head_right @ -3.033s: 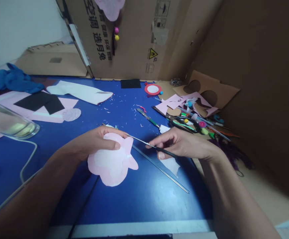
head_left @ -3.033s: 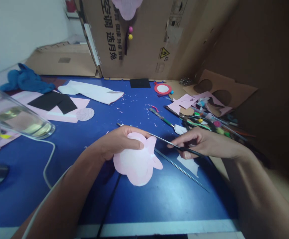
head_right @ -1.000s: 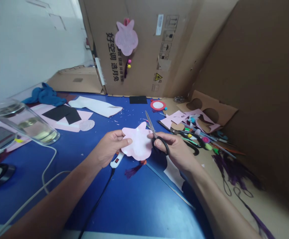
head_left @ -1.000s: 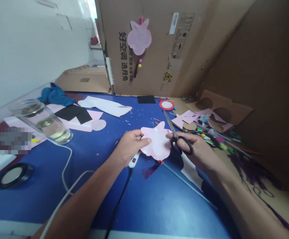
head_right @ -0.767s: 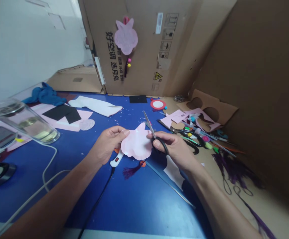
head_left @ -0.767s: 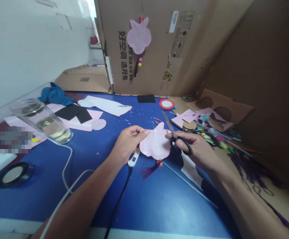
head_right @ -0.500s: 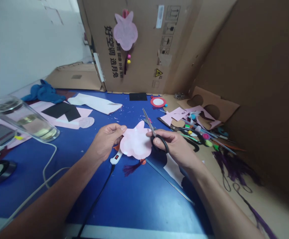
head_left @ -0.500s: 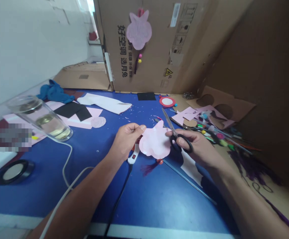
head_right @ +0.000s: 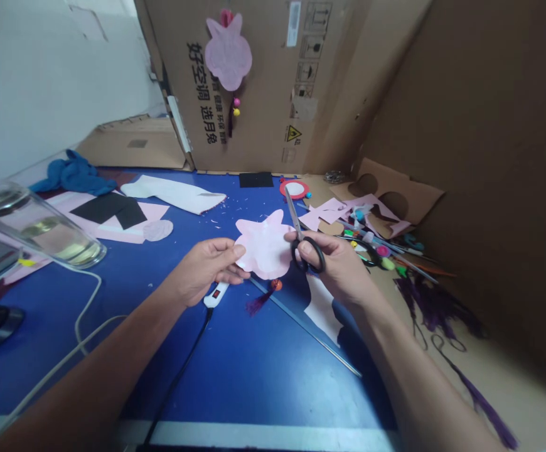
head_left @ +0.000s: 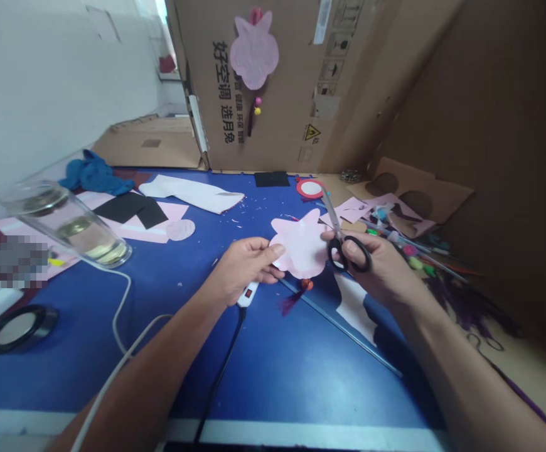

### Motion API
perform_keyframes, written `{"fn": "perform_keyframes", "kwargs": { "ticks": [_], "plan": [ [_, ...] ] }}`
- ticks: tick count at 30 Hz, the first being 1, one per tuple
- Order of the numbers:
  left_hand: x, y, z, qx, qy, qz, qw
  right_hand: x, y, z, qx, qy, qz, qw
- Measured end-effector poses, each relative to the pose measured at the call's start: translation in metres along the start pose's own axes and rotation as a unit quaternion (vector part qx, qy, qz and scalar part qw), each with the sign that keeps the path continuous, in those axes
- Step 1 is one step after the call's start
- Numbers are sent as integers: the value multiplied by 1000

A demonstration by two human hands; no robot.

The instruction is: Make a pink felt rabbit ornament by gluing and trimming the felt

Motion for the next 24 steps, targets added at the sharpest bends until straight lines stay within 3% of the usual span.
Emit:
{"fn": "perform_keyframes", "kwargs": {
  "ticks": [9,24],
  "plan": [
    [1,0,5,-20,-41,19,999,-2,-2,1,-11,-19,-16,1000],
    [2,3,2,-18,-11,23,1000,-6,-2,1,-8,-26,-14,1000]
  ]
}}
Point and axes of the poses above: each hand's wrist, its own y-axis away from the middle knuckle, its own x-axis out of the palm, z = x × y, the point moved 3 cm from there along -y, towards the middle knuckle, and after that the axes turned 4 degrees about -z, right-handed, at the moved point
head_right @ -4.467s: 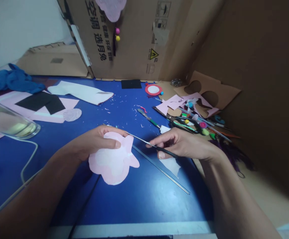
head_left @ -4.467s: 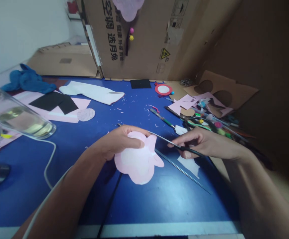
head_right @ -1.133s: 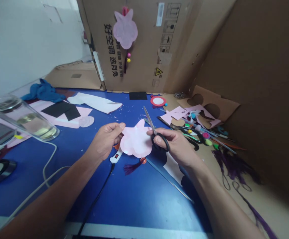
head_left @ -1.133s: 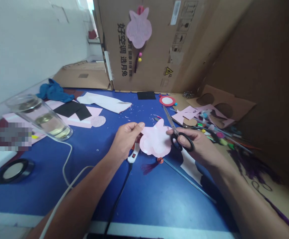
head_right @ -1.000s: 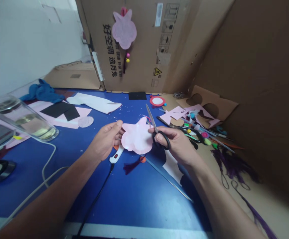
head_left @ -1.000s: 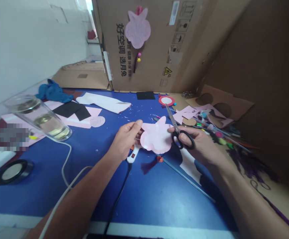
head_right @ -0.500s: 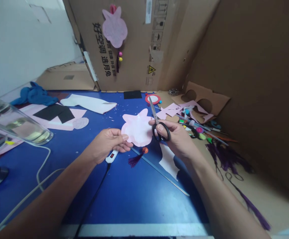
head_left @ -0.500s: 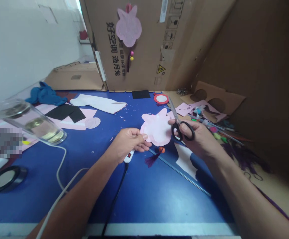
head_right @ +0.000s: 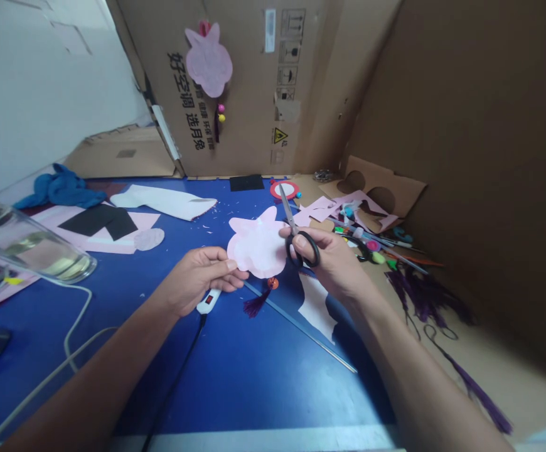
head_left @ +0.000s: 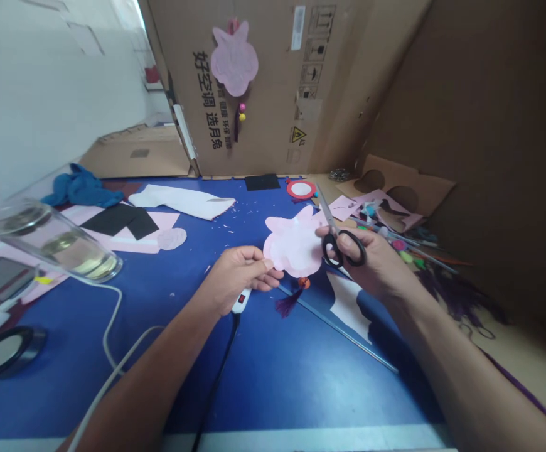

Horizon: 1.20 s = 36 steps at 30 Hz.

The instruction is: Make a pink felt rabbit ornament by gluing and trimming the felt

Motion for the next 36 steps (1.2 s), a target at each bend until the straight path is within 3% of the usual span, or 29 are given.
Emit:
{"fn": "perform_keyframes", "kwargs": {
  "ticks": [13,23,36],
  "plan": [
    [4,2,-4,44,-25,19,999,2,0,6,0,-71,-9,997],
    [11,2,-1,63,-22,-46,997,15,5,1,11,-89,28,996],
    [11,-1,8,71,-43,-60,995,14,3,-1,10,-75,38,996]
  ]
}}
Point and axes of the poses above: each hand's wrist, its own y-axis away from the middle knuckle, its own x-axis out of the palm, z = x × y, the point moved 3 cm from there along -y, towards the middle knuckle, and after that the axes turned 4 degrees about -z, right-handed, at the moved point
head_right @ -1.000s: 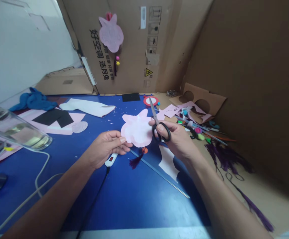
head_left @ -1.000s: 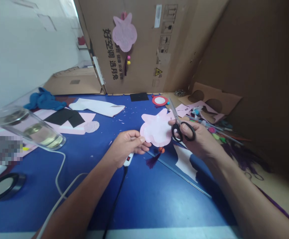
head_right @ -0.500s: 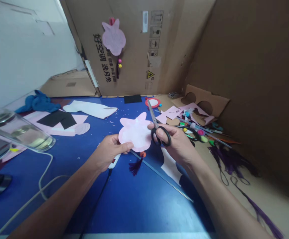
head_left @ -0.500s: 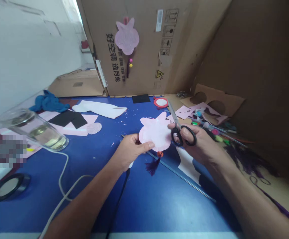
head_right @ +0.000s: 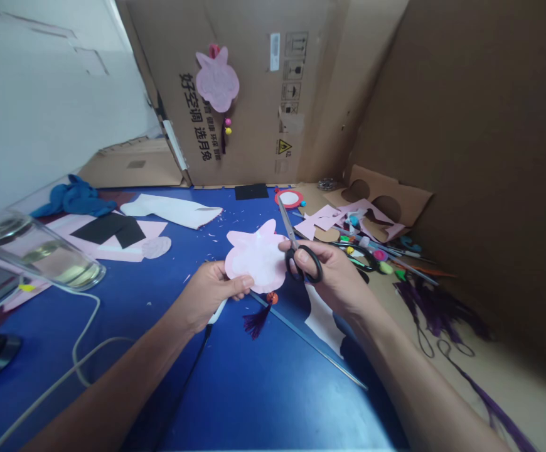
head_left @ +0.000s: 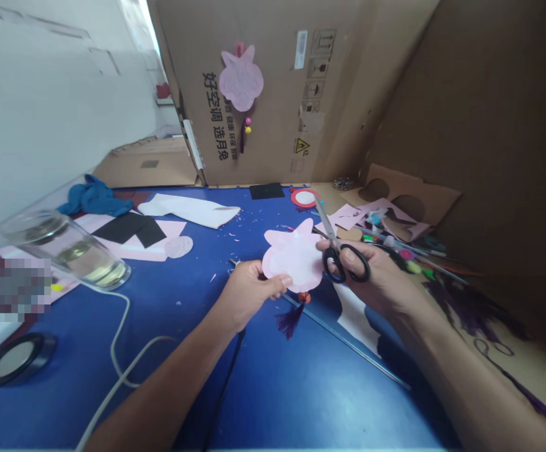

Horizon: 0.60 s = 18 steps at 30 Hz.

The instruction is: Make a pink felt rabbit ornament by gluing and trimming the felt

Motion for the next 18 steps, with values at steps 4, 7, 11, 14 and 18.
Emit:
{"fn": "perform_keyframes", "kwargs": {
  "ticks": [4,7,11,14,18],
  "plan": [
    [0,0,1,1,12,-2,1000,0,0,1,0,2,-3,1000],
    [1,0,2,-10,35,6,999,-1,1,1,0,-2,-6,1000],
    [3,0,2,-31,36,17,999,-1,1,3,-2,-13,-10,1000],
    [3,1,3,-35,23,25,999,0,1,5,-2,-22,-12,1000],
    [3,1,4,-33,19,44,998,-1,0,5,6,-24,-14,1000]
  ]
}}
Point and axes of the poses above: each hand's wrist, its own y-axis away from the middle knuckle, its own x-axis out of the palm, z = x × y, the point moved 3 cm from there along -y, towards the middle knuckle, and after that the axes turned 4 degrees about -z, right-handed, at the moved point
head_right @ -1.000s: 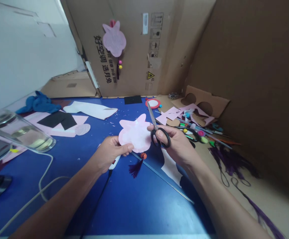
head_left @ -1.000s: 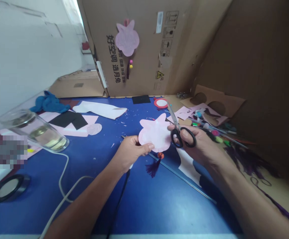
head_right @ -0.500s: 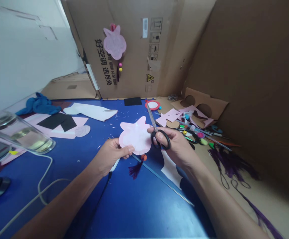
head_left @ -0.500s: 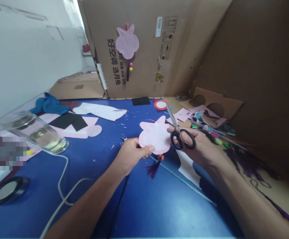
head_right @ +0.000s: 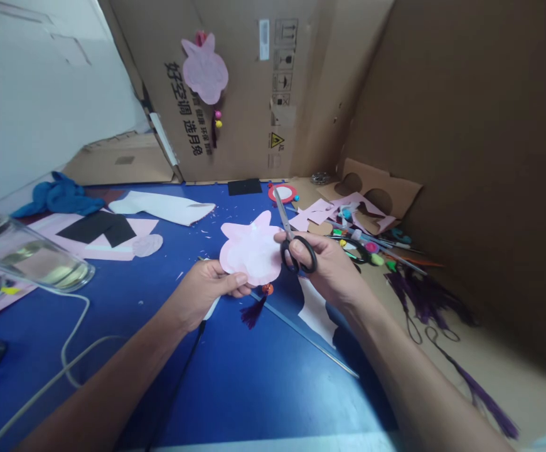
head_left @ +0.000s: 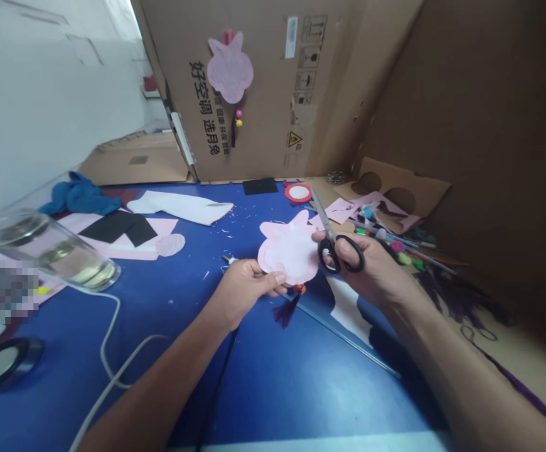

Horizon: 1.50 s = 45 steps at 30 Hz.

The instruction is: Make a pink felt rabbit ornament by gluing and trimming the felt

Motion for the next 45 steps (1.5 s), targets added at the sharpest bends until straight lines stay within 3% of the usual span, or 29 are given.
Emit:
{"fn": "perform_keyframes", "kwargs": {
  "ticks": [20,28,35,45],
  "plan": [
    [2,1,-1,-23,79,-27,996,6,1,-7,-22,3,43,999],
    [-2,-1,-6,-4,153,-106,983,5,1,-7,-10,-16,33,999],
    [-7,-4,-9,13,186,-141,972,7,2,-13,-2,29,55,998],
    [-4,-2,-8,22,172,-132,976,15,7,-12,-42,147,87,984]
  ]
}}
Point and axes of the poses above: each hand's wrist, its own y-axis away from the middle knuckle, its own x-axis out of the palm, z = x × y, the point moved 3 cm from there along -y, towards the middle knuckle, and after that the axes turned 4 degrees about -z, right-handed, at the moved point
